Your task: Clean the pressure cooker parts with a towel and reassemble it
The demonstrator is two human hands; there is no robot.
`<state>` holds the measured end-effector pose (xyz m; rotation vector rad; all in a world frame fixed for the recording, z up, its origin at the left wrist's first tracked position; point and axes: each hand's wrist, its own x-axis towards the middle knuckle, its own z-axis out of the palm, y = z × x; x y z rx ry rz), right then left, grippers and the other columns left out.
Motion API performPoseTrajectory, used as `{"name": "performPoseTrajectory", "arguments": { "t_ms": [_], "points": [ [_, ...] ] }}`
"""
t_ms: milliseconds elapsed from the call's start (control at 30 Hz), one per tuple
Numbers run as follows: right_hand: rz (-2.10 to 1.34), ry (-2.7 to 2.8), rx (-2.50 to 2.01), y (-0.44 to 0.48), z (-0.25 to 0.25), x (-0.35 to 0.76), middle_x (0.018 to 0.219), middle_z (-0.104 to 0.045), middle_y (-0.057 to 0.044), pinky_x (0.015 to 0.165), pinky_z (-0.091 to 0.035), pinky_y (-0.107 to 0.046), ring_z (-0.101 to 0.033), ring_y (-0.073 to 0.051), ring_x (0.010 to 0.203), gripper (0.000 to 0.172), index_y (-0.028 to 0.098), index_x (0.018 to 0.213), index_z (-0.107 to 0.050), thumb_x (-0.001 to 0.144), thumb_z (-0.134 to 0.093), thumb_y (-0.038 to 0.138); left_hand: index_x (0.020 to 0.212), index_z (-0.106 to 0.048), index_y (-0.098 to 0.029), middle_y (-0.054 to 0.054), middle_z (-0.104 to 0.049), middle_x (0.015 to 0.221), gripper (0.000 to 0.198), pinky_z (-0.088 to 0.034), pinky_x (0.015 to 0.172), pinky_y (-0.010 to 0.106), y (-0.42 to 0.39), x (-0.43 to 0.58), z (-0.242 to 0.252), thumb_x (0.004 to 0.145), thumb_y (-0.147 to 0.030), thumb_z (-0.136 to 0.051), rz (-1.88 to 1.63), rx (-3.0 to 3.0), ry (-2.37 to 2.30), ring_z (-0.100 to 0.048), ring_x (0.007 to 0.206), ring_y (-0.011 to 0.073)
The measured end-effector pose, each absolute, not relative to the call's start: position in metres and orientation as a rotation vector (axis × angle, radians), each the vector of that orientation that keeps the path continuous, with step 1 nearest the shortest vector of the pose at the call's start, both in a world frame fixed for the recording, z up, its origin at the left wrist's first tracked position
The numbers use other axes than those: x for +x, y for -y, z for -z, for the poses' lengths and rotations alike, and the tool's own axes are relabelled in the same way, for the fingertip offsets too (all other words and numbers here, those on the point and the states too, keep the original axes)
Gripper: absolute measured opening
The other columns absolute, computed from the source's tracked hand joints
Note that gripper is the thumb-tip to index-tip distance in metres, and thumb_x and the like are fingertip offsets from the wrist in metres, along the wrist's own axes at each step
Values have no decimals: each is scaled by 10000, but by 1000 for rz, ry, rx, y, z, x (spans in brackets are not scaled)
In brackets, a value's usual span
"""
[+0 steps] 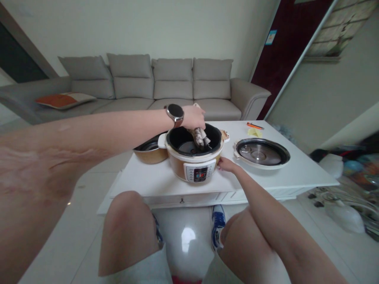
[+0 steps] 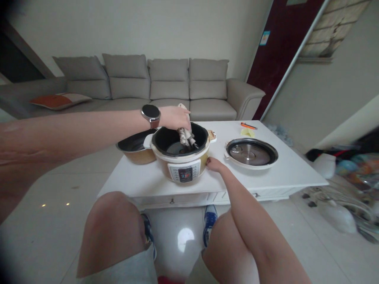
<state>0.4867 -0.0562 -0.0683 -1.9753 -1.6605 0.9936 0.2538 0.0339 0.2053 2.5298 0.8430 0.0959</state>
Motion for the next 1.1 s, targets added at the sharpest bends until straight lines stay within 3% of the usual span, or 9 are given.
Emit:
{"name": "performPoseTrajectory", "arguments": {
  "t_ms": [167, 267, 500, 633, 733, 900, 1100],
  "points": [
    [-991, 1666, -1978, 56, 69, 487, 811, -736, -72, 661, -508, -252, -650, -170, 688, 200, 143, 994, -668, 798, -634, 123, 446, -545, -233, 56, -675, 625, 291, -271, 1172, 294, -37, 214, -176, 543, 34, -603, 5, 2520, -1054, -596, 1236, 245],
    [-995, 1672, -1988, 55, 70, 487, 800, -726, -67, 643, -500, -248, -639, -161, 663, 156, 143, 933, -658, 786, -621, 106, 437, -545, -231, 26, -614, 541, 279, -274, 1174, 302, -37, 200, -171, 520, 33, -585, -15, 2443, -1170, -617, 1188, 250],
    [-1016, 1654, -2005, 54, 67, 486, 769, -722, -61, 646, -508, -253, -646, -162, 653, 160, 142, 907, -659, 748, -657, 127, 572, -694, -195, 25, -703, 630, 152, -488, 963, 297, -25, 208, -185, 507, -64, -653, 276, 2372, -1090, -646, 943, 265],
    [-1032, 1624, -1999, 59, 61, 483, 747, -718, -56, 647, -512, -250, -640, -157, 649, 186, 142, 913, -667, 732, -704, 161, 804, -778, -185, 19, -763, 773, 293, -543, 863, 325, -6, 211, -191, 527, -154, -685, 315, 2195, -1024, -663, 860, 246],
    [-1050, 1588, -1990, 63, 58, 479, 743, -716, -55, 633, -511, -248, -638, -155, 639, 185, 145, 899, -668, 724, -723, 162, 852, -773, -184, 45, -760, 792, 300, -555, 839, 368, 5, 209, -195, 562, -187, -700, 188, 2028, -1045, -697, 865, 264],
    [-1044, 1484, -1952, 67, 52, 479, 756, -722, -60, 629, -512, -276, -628, -153, 591, 108, 146, 803, -675, 702, -692, 111, 768, -729, -184, 65, -724, 759, 191, -575, 811, 420, 6, 202, -210, 582, -142, -719, -278, 1787, -1093, -729, 924, 307],
    [-672, 1159, -1828, 68, 19, 501, 786, -693, -55, 735, -512, -293, -631, -159, 690, 78, 162, 785, -643, 737, -583, 176, 820, -682, -149, 112, -694, 844, 173, -561, 890, 581, -9, 195, -228, 648, -131, -687, -994, 1656, -1032, -706, 1069, 420]
  ]
}}
